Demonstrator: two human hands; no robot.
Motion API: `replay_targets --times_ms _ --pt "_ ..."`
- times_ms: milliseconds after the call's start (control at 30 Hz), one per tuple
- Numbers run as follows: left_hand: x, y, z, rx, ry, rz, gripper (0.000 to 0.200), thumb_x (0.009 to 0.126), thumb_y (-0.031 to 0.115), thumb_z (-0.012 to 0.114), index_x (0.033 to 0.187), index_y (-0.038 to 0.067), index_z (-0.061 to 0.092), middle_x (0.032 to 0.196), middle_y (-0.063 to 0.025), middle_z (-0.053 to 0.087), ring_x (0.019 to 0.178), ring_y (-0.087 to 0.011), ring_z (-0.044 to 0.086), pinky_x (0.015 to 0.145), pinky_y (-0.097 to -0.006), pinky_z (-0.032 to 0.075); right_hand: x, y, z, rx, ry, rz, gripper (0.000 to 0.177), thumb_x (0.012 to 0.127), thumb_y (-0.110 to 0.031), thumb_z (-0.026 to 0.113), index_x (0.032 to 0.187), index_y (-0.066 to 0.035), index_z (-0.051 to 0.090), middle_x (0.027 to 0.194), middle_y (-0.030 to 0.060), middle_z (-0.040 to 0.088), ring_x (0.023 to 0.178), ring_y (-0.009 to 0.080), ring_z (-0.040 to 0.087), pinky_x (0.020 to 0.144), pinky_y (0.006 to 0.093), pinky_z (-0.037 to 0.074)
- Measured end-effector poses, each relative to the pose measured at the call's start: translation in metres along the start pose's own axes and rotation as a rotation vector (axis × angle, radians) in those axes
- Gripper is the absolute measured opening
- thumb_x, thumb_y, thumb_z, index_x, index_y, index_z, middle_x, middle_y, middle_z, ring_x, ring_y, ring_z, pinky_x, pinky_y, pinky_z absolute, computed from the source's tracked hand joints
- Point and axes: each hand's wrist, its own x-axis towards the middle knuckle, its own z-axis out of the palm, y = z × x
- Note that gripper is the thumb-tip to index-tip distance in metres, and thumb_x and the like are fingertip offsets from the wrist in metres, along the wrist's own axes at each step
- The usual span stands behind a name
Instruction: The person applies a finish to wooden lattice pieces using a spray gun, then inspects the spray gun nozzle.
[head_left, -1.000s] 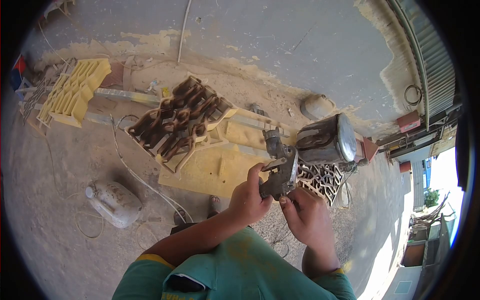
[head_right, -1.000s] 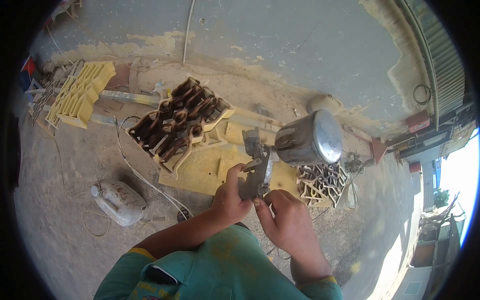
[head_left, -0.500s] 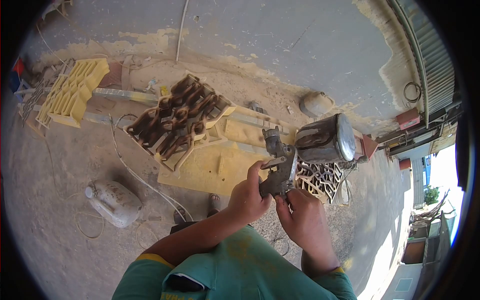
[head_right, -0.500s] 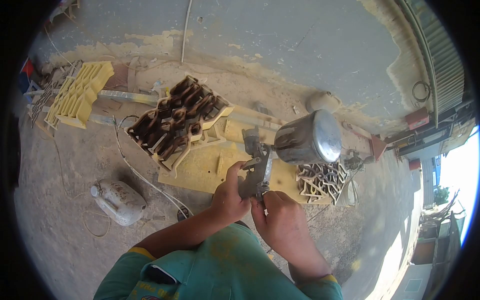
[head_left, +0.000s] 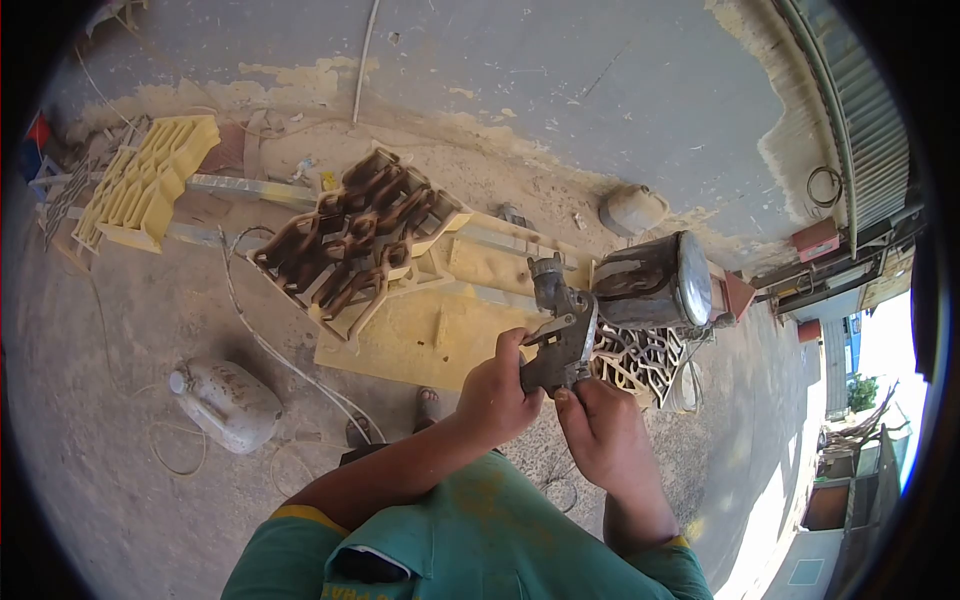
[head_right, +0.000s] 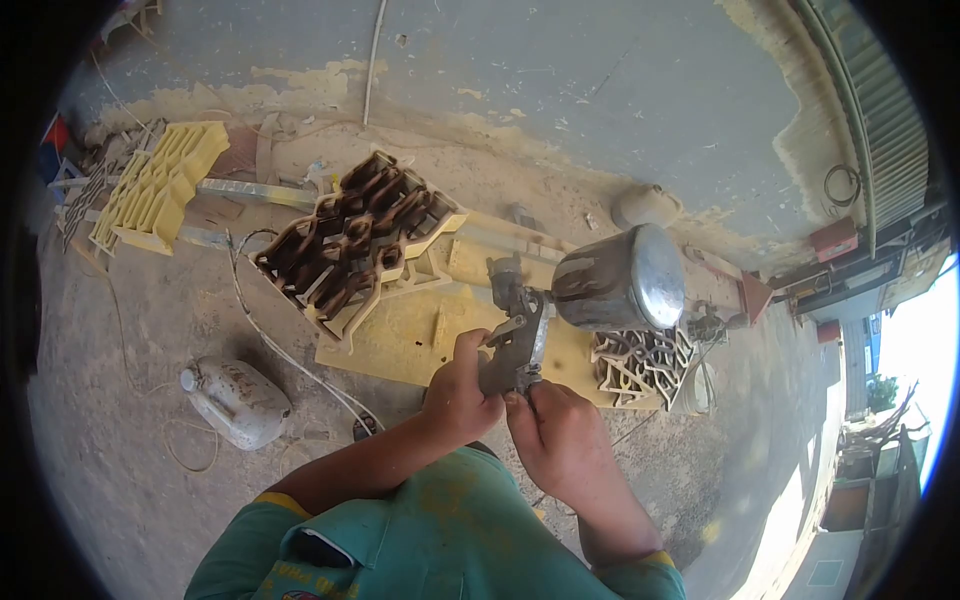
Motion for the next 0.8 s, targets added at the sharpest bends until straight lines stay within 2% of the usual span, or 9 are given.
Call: replay_targets --times_ms 67,167,267,367,467,667,800 --pt "0.000 0.003 -0.002 -0.028 -0.008 -0.019 0.071 0.070 0.004 0.067 0.128 0.005 0.028 0.073 -0.0154 0.057 0.067 -0.0390 0.061 0.059 -0.0477 0.046 0.001 0.000 0.000 0.045 -0.014 0.024 0.024 0.088 -0.012 0.056 0.071 0.004 0.049 0.063 0.0238 0.052 0.061 0.0431 0.053 0.054 0.0450 0.040" --pt "0.001 0.004 -0.002 -0.049 0.001 -0.022 0.073 0.070 0.004 0.067 0.130 0.005 0.026 0.073 -0.0149 0.058 0.067 -0.0383 0.061 0.059 -0.0471 0.046 0.001 0.004 0.003 0.153 0.011 0.038 0.028 0.090 -0.013 0.051 0.069 0.004 0.045 0.057 0.0183 0.047 0.050 0.0299 0.043 0.050 0.0383 0.035" --pt "0.001 0.005 -0.003 -0.031 0.010 -0.014 0.074 0.070 0.004 0.067 0.130 0.005 0.025 0.074 -0.0149 0.058 0.068 -0.0382 0.061 0.060 -0.0463 0.047 0.001 0.009 0.005 0.206 -0.004 0.070 0.027 0.091 -0.013 0.050 0.070 0.004 0.045 0.056 0.0172 0.046 0.048 0.0262 0.041 0.049 0.0369 0.034" --pt "0.001 0.001 0.000 -0.014 0.018 -0.013 0.073 0.070 0.004 0.067 0.130 0.005 0.026 0.074 -0.0151 0.058 0.068 -0.0380 0.061 0.060 -0.0460 0.047 0.001 0.010 0.010 0.183 0.048 0.079 0.026 0.089 -0.013 0.053 0.070 0.003 0.046 0.056 0.0165 0.047 0.048 0.0267 0.040 0.048 0.0364 0.034" --pt "0.002 0.002 -0.002 -0.002 0.024 -0.019 0.072 0.070 0.004 0.067 0.129 0.005 0.026 0.074 -0.0154 0.058 0.068 -0.0382 0.061 0.060 -0.0461 0.047 -0.001 0.010 0.007 -0.067 0.046 0.036 0.026 0.087 -0.018 0.059 0.072 0.001 0.049 0.062 0.0199 0.052 0.055 0.0388 0.053 0.051 0.0437 0.041" --pt "0.002 0.003 0.000 -0.010 0.037 0.006 0.069 0.071 0.004 0.066 0.128 0.005 0.027 0.075 -0.0155 0.058 0.068 -0.0383 0.061 0.060 -0.0463 0.047 -0.001 0.007 0.008 -0.166 0.122 -0.071 0.028 0.085 -0.019 0.062 0.069 -0.001 0.048 0.061 0.0168 0.053 0.052 0.0370 0.054 0.048 0.0436 0.043" --pt "0.002 0.004 0.001 -0.014 0.041 -0.011 0.070 0.071 0.003 0.065 0.129 0.005 0.026 0.074 -0.0151 0.058 0.068 -0.0378 0.061 0.060 -0.0459 0.047 -0.001 0.009 0.011 -0.155 0.106 -0.043 0.029 0.086 -0.018 0.060 0.068 0.000 0.046 0.061 0.0179 0.052 0.053 0.0383 0.053 0.048 0.0444 0.042"
